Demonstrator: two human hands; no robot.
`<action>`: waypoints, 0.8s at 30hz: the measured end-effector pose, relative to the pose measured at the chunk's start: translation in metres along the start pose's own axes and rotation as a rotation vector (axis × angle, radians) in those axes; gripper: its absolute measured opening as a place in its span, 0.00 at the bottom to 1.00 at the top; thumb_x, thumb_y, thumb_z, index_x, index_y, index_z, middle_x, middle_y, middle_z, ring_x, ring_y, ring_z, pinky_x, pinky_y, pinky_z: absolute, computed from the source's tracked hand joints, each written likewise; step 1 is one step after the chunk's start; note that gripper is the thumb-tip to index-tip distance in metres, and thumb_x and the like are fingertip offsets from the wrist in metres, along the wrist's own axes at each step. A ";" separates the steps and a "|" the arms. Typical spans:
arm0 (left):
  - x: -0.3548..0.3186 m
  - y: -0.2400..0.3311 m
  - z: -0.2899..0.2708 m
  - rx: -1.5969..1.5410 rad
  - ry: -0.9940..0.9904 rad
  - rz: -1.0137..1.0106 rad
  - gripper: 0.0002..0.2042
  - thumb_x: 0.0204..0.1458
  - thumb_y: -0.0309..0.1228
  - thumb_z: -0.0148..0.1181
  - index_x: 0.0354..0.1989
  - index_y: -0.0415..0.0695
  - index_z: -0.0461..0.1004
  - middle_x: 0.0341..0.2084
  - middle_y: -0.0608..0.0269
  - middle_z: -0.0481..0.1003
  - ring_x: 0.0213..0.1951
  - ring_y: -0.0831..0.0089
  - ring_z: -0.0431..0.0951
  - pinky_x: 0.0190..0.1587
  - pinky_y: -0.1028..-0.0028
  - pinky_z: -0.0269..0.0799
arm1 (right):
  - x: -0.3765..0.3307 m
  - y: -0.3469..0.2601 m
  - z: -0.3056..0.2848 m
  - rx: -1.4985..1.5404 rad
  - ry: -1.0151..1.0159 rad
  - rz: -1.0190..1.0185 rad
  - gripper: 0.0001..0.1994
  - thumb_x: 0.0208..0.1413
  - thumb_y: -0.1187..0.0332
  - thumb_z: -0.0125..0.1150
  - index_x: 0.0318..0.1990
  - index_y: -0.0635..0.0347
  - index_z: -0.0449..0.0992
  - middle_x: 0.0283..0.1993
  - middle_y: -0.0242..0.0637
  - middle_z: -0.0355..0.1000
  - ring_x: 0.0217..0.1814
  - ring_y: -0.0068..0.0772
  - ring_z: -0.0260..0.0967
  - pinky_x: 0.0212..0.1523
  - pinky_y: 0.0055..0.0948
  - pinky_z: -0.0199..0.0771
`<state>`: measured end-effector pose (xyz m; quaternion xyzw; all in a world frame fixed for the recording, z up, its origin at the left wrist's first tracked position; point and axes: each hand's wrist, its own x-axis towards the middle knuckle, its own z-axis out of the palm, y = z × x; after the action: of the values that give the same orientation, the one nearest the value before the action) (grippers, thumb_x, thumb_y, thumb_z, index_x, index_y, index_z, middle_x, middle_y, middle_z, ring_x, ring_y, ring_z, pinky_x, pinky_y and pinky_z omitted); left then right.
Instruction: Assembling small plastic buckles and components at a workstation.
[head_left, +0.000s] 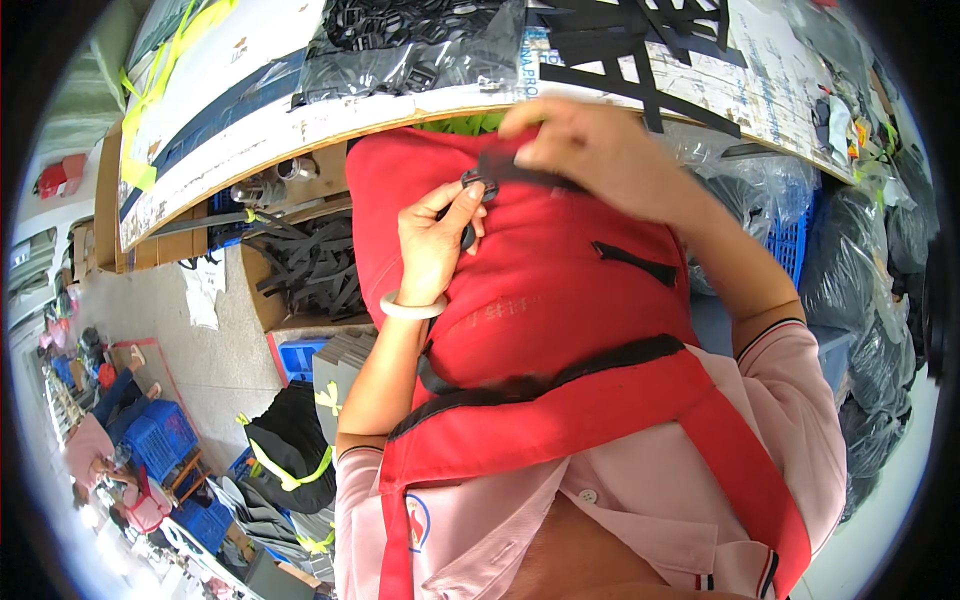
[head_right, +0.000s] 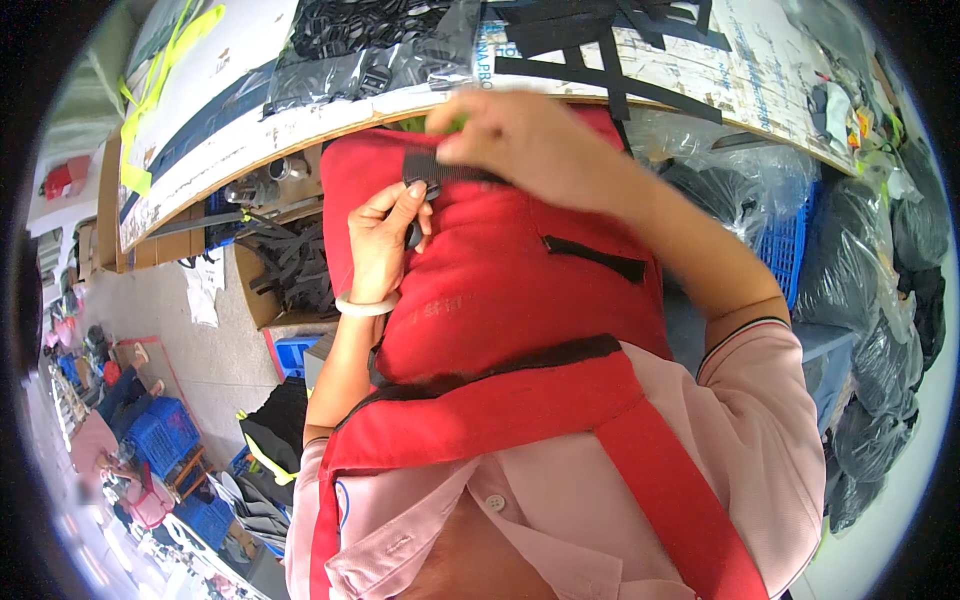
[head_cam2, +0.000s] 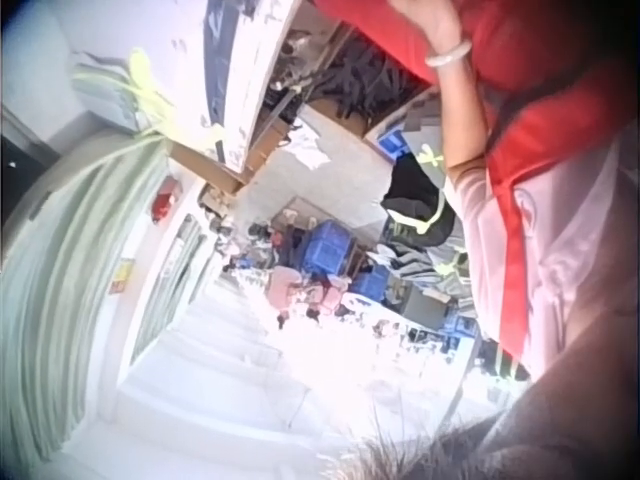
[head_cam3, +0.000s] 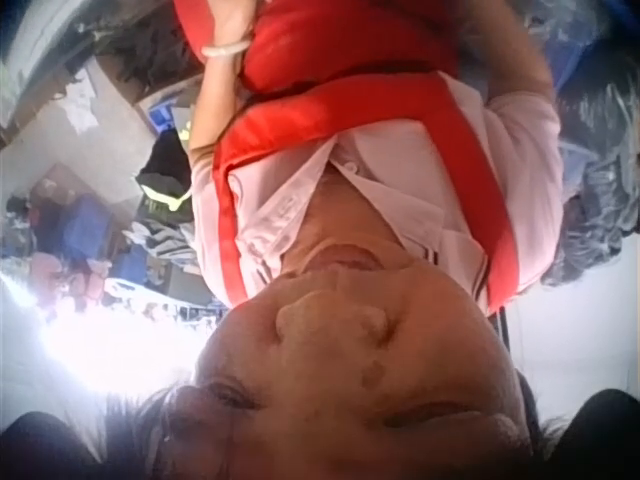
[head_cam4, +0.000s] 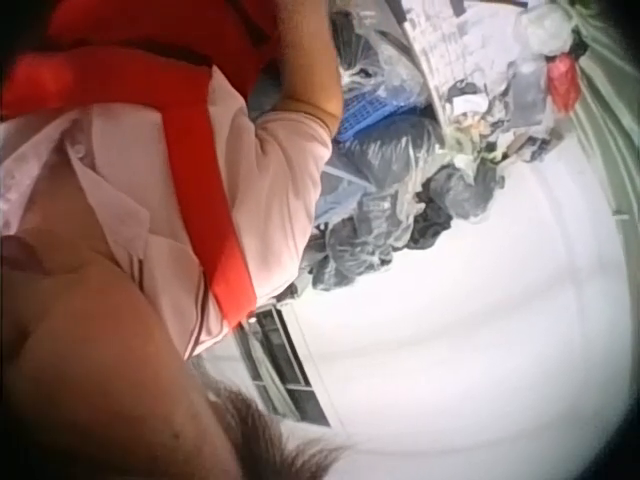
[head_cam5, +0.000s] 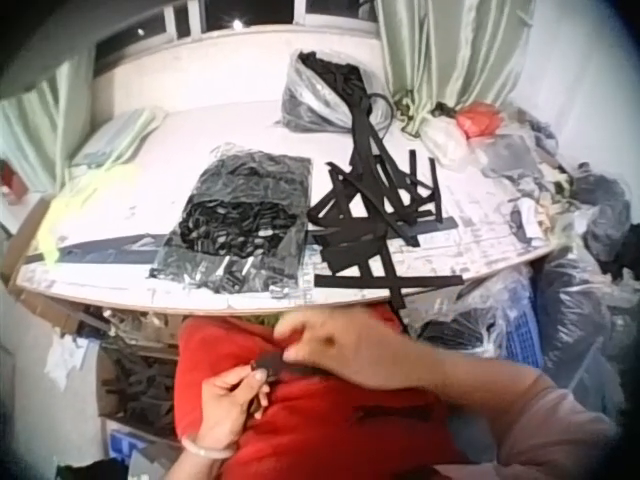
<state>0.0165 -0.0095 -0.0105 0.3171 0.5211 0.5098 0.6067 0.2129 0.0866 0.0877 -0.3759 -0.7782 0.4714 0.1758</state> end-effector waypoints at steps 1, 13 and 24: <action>0.001 0.000 0.001 0.003 0.008 -0.001 0.07 0.56 0.28 0.59 0.36 0.36 0.78 0.17 0.66 0.73 0.15 0.84 0.67 0.16 0.84 0.61 | -0.001 0.011 0.019 0.182 -0.084 0.024 0.09 0.57 0.66 0.57 0.40 0.62 0.74 0.24 0.25 0.69 0.26 0.13 0.63 0.28 0.18 0.62; -0.001 -0.001 -0.002 0.327 0.196 0.363 0.07 0.52 0.21 0.61 0.39 0.36 0.78 0.21 0.67 0.71 0.22 0.83 0.70 0.22 0.81 0.64 | 0.009 0.035 0.065 0.781 -0.057 0.464 0.10 0.58 0.65 0.57 0.37 0.63 0.74 0.25 0.32 0.71 0.22 0.19 0.69 0.24 0.19 0.72; 0.000 0.001 -0.007 0.727 0.216 0.680 0.09 0.48 0.19 0.63 0.39 0.38 0.78 0.23 0.57 0.74 0.24 0.66 0.74 0.28 0.73 0.70 | 0.018 0.042 0.090 0.892 0.108 0.252 0.14 0.61 0.66 0.55 0.50 0.65 0.69 0.32 0.36 0.73 0.29 0.20 0.70 0.29 0.20 0.73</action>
<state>0.0095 -0.0100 -0.0114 0.6048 0.5918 0.4942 0.1995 0.1623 0.0575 0.0057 -0.3790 -0.4374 0.7574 0.3022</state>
